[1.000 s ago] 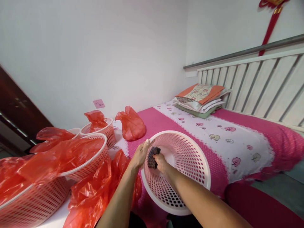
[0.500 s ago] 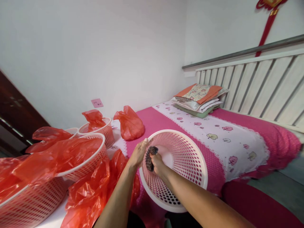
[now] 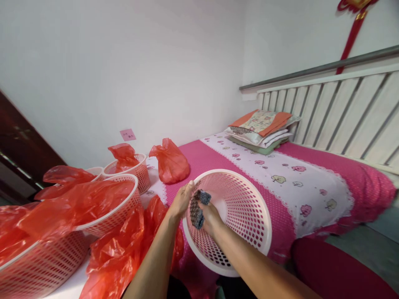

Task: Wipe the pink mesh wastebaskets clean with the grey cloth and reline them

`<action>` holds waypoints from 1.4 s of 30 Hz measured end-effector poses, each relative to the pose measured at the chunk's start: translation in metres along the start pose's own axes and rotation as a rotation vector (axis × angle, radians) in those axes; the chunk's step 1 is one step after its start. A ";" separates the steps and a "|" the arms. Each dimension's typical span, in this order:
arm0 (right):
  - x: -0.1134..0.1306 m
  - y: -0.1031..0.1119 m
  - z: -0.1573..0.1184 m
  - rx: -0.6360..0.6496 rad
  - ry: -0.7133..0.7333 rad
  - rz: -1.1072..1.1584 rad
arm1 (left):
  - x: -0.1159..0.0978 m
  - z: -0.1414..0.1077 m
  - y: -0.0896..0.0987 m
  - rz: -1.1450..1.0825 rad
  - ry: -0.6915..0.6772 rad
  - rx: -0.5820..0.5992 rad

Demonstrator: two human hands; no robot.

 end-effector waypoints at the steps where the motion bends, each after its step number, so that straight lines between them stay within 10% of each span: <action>1: 0.003 -0.002 -0.005 0.005 -0.004 0.012 | 0.000 0.000 0.000 -0.009 0.005 -0.001; 42: 0.055 -0.044 -0.097 0.211 0.135 -0.195 | 0.017 0.006 0.010 -0.182 0.105 -0.028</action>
Point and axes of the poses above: each hand's wrist, its own z-axis towards the middle knuckle, its own y-axis out of the back of the hand, x = y × z, the point moved 3 cm from there along z, towards the middle knuckle, and after that the axes turned 13 degrees about z, right-handed, at the moved point
